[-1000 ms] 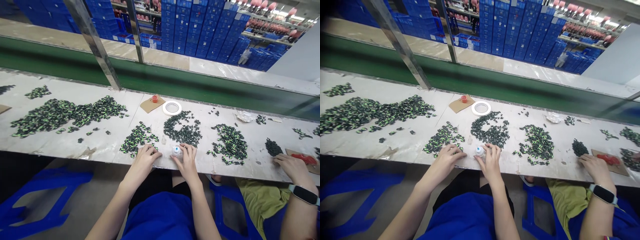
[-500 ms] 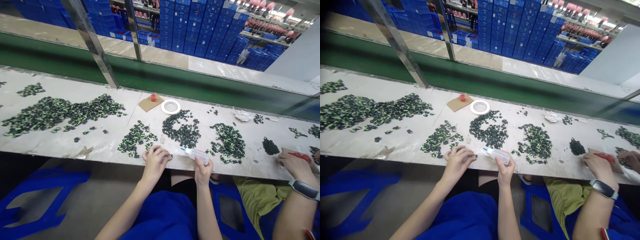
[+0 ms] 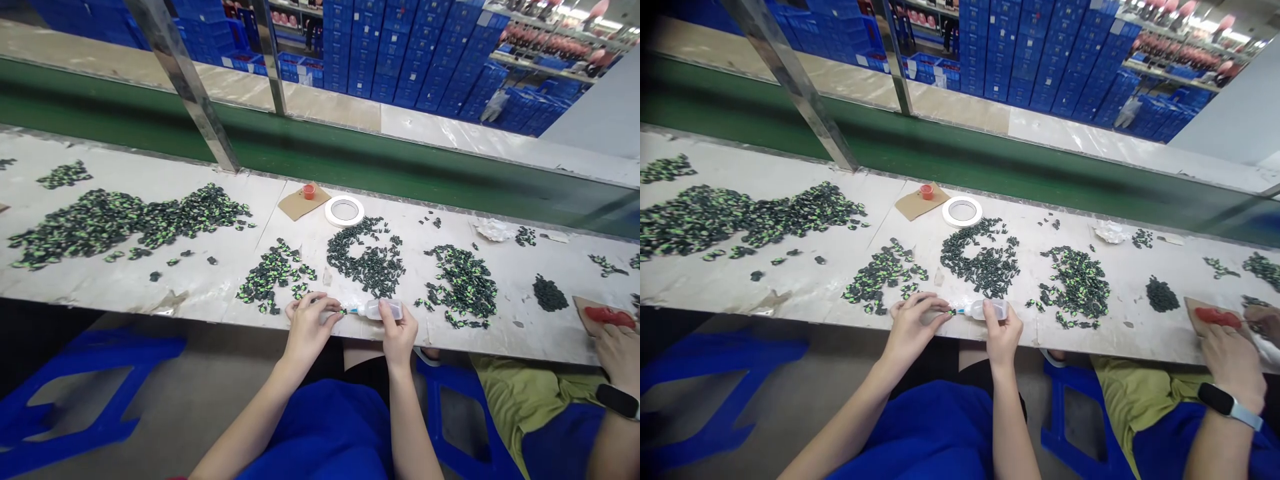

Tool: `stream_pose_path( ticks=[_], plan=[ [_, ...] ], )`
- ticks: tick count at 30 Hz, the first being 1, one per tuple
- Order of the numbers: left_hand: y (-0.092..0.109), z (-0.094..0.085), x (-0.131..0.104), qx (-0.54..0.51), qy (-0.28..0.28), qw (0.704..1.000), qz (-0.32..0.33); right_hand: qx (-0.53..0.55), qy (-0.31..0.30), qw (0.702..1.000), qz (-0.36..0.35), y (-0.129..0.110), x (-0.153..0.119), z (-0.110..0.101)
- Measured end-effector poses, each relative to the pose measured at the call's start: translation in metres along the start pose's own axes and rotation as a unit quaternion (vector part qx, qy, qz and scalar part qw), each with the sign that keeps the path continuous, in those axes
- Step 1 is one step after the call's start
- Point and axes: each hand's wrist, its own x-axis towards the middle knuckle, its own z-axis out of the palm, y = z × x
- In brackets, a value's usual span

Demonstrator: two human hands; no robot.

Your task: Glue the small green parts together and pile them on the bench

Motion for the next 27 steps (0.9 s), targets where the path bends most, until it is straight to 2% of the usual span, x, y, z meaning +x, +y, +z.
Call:
stream_pose_path(
  ticks=[27],
  plan=[
    [-0.0006, -0.0016, 0.0008, 0.003, -0.004, 1.000, -0.006, 0.024, -0.028, 0.999, 0.023, -0.0034, 0.0014, 0.0015]
  ],
)
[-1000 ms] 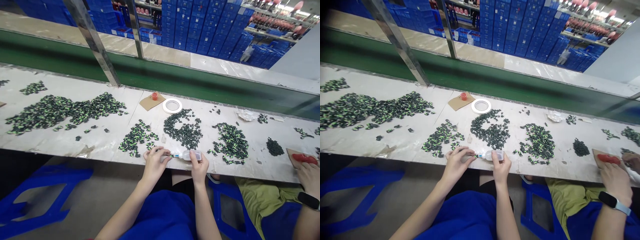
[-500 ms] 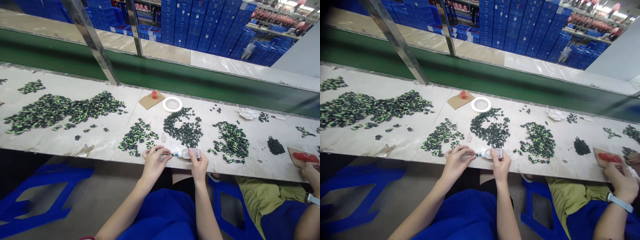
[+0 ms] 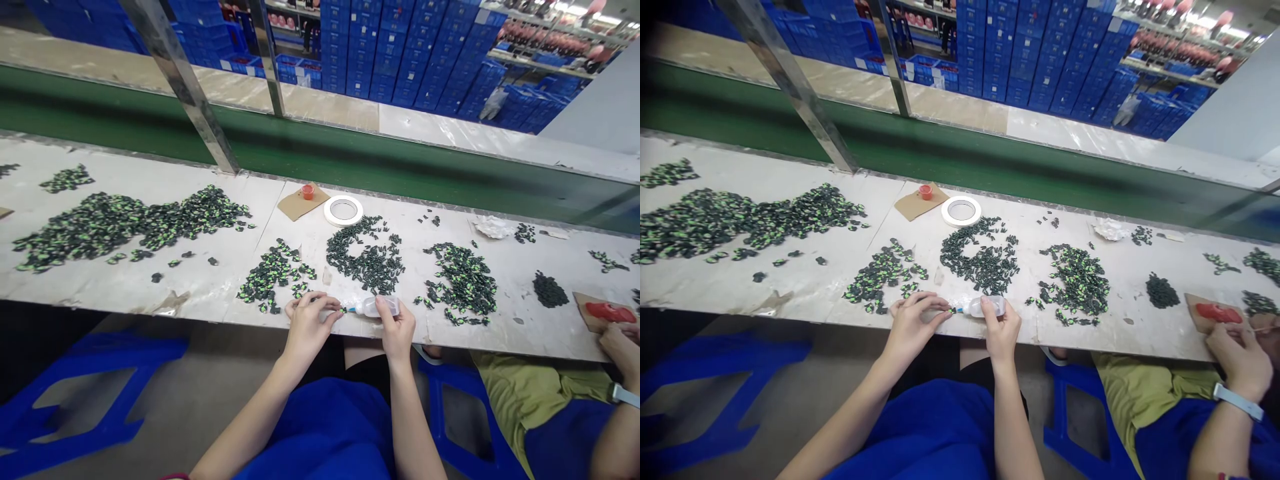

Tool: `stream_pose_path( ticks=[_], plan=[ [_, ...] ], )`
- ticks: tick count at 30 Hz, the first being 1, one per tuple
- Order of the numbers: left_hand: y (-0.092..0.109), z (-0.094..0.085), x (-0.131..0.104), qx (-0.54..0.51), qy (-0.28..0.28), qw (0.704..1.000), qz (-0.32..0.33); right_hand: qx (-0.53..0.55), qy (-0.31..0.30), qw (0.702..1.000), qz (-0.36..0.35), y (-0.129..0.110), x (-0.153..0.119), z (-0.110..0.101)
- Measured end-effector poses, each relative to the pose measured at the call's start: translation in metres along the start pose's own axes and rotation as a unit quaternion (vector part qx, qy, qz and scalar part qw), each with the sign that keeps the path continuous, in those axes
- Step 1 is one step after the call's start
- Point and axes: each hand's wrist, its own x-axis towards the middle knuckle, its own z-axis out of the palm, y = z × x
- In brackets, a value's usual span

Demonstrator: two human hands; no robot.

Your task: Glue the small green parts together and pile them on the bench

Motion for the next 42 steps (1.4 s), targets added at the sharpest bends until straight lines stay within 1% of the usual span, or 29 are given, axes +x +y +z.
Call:
stream_pose_path(
  ticks=[5, 9, 15, 19, 25, 27, 30, 32, 34, 36, 39, 42],
  plan=[
    [0.000, -0.001, 0.000, -0.001, 0.004, 1.000, 0.002, 0.004, 0.008, 1.000, 0.001, -0.001, 0.000, 0.000],
    [0.002, -0.001, 0.001, 0.004, -0.003, 1.000, -0.007, 0.004, 0.019, 1.000, 0.002, 0.001, 0.000, -0.001],
    [0.007, -0.003, 0.001, 0.016, -0.015, 0.999, -0.027, 0.004, 0.004, 1.000, 0.009, 0.001, 0.001, -0.001],
    [0.006, -0.003, 0.001, 0.009, -0.011, 1.000, -0.020, -0.008, 0.003, 1.000, 0.014, 0.000, 0.000, 0.000],
    [0.005, -0.002, 0.002, 0.002, -0.011, 1.000, -0.022, 0.008, 0.029, 1.000, 0.004, 0.004, 0.000, 0.000],
    [0.005, -0.002, 0.002, 0.003, -0.014, 1.000, -0.023, 0.050, 0.056, 0.997, 0.004, 0.009, 0.001, -0.003],
    [0.002, 0.000, 0.001, 0.019, -0.005, 1.000, -0.006, 0.120, 0.118, 0.986, -0.005, 0.015, 0.004, -0.010],
    [0.000, 0.002, 0.001, 0.039, 0.008, 0.999, 0.018, 0.128, 0.128, 0.983, -0.020, 0.016, 0.003, -0.015],
    [-0.003, 0.004, 0.000, 0.059, 0.016, 0.997, 0.049, 0.118, 0.101, 0.987, -0.037, 0.014, 0.001, -0.016],
    [-0.005, 0.006, -0.002, 0.078, 0.014, 0.994, 0.074, 0.108, 0.052, 0.992, -0.051, 0.011, -0.001, -0.010],
    [-0.007, 0.006, -0.005, 0.103, 0.017, 0.991, 0.088, 0.087, -0.032, 0.994, -0.060, 0.009, -0.003, 0.009],
    [-0.011, -0.001, -0.008, 0.121, 0.044, 0.989, 0.077, 0.054, -0.088, 0.992, -0.068, 0.009, 0.000, 0.029]
  ],
)
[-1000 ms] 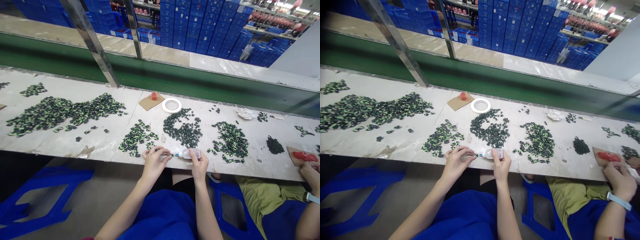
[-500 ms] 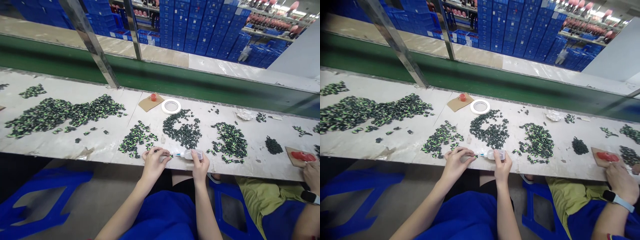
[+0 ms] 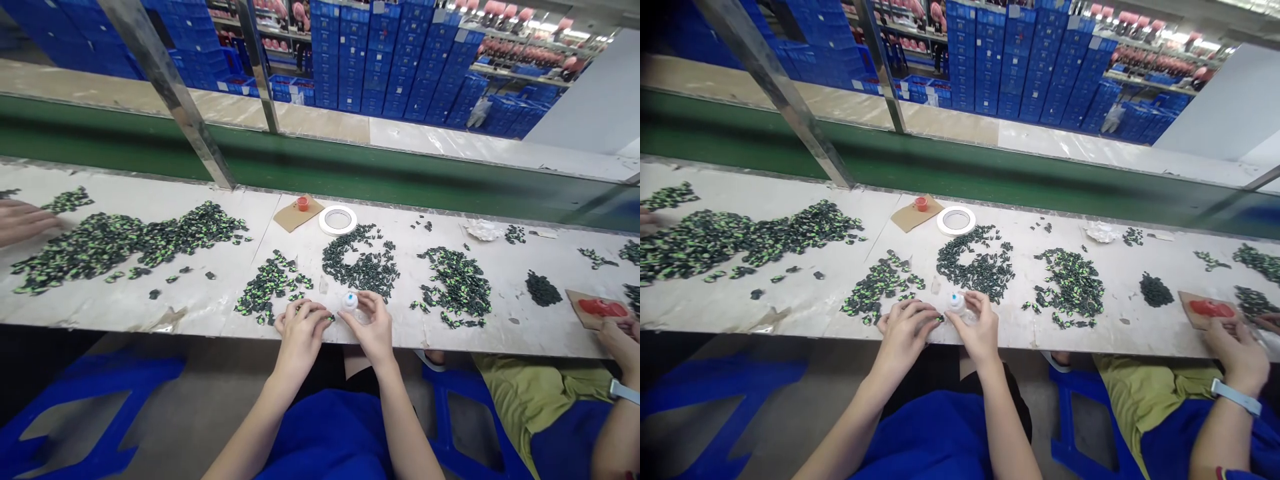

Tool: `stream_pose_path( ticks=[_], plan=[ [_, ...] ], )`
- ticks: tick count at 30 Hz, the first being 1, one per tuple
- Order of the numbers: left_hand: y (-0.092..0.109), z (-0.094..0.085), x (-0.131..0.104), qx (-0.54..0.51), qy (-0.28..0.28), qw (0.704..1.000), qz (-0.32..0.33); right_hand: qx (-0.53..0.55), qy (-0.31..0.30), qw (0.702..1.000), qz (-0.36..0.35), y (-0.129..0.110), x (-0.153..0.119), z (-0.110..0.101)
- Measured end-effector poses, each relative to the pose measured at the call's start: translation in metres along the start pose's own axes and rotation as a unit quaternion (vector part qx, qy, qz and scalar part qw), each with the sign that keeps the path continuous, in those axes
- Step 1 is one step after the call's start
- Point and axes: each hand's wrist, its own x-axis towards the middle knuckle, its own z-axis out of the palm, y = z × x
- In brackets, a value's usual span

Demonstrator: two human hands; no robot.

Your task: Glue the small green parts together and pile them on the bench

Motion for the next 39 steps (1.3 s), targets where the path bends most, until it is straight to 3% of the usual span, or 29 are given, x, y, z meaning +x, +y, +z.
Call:
stream_pose_path(
  ticks=[5, 7, 11, 15, 25, 31, 39],
  plan=[
    [-0.010, -0.015, -0.003, -0.006, 0.016, 0.999, -0.032, -0.071, -0.049, 0.994, -0.065, -0.001, 0.006, 0.002],
    [-0.011, -0.017, -0.004, -0.014, 0.017, 0.999, -0.041, -0.128, -0.022, 0.986, -0.105, -0.001, 0.005, -0.011],
    [-0.010, -0.016, -0.005, -0.038, 0.009, 0.998, -0.050, -0.262, 0.092, 0.951, -0.133, 0.002, 0.005, -0.048],
    [-0.004, -0.011, -0.007, -0.068, -0.010, 0.997, -0.042, -0.348, 0.081, 0.924, -0.133, 0.010, 0.012, -0.071],
    [0.010, -0.001, -0.013, -0.146, -0.012, 0.989, 0.016, -0.379, -0.002, 0.909, -0.171, 0.015, 0.023, -0.071],
    [0.014, 0.000, -0.011, -0.151, -0.028, 0.988, 0.029, -0.400, -0.019, 0.899, -0.178, 0.008, 0.019, -0.072],
    [0.018, 0.001, -0.011, -0.163, -0.020, 0.986, 0.035, -0.341, -0.015, 0.928, -0.147, 0.003, 0.022, -0.067]
  ],
)
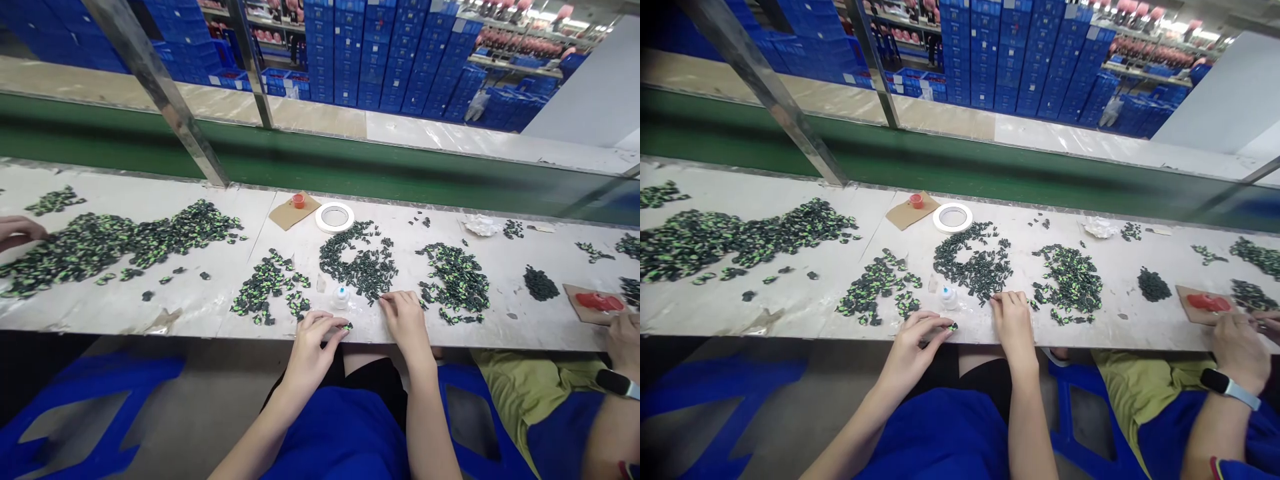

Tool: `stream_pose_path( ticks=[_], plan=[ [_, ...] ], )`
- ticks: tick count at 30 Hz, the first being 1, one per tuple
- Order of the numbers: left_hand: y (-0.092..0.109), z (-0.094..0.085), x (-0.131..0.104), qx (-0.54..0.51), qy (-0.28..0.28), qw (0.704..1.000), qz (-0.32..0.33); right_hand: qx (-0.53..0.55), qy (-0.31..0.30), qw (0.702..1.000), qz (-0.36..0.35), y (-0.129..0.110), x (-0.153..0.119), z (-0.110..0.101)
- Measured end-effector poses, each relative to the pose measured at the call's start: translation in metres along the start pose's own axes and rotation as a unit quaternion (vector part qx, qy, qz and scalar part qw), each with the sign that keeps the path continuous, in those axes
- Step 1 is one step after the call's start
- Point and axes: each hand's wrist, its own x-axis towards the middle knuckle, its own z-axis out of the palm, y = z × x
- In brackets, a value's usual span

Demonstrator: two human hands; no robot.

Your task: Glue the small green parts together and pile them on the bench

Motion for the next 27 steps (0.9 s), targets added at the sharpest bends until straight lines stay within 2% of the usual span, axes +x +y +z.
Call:
stream_pose_path(
  ticks=[3, 7, 9, 11, 13, 15, 22, 27],
  plan=[
    [0.003, 0.003, 0.001, -0.017, 0.004, 1.000, -0.003, 0.060, 0.004, 0.997, 0.042, -0.012, -0.002, -0.010],
    [0.007, 0.005, 0.003, -0.052, 0.014, 0.998, 0.019, 0.180, -0.041, 0.981, 0.060, -0.033, -0.009, -0.016],
    [0.010, 0.005, 0.003, -0.061, 0.019, 0.998, 0.028, 0.248, -0.052, 0.963, 0.089, -0.041, -0.016, -0.012],
    [0.011, 0.006, 0.004, -0.066, 0.026, 0.997, 0.031, 0.305, -0.043, 0.940, 0.151, -0.047, -0.023, -0.004],
    [0.012, 0.007, 0.004, -0.069, 0.034, 0.997, 0.030, 0.334, -0.026, 0.919, 0.210, -0.051, -0.030, 0.003],
    [0.011, 0.007, 0.004, -0.069, 0.039, 0.996, 0.031, 0.342, -0.016, 0.909, 0.239, -0.056, -0.034, 0.007],
    [0.011, 0.004, 0.003, -0.094, 0.031, 0.995, 0.016, 0.379, -0.023, 0.895, 0.236, -0.067, -0.031, 0.006],
    [0.012, 0.002, 0.005, -0.153, 0.010, 0.988, -0.025, 0.397, -0.002, 0.886, 0.240, -0.069, -0.032, 0.009]
  ],
)
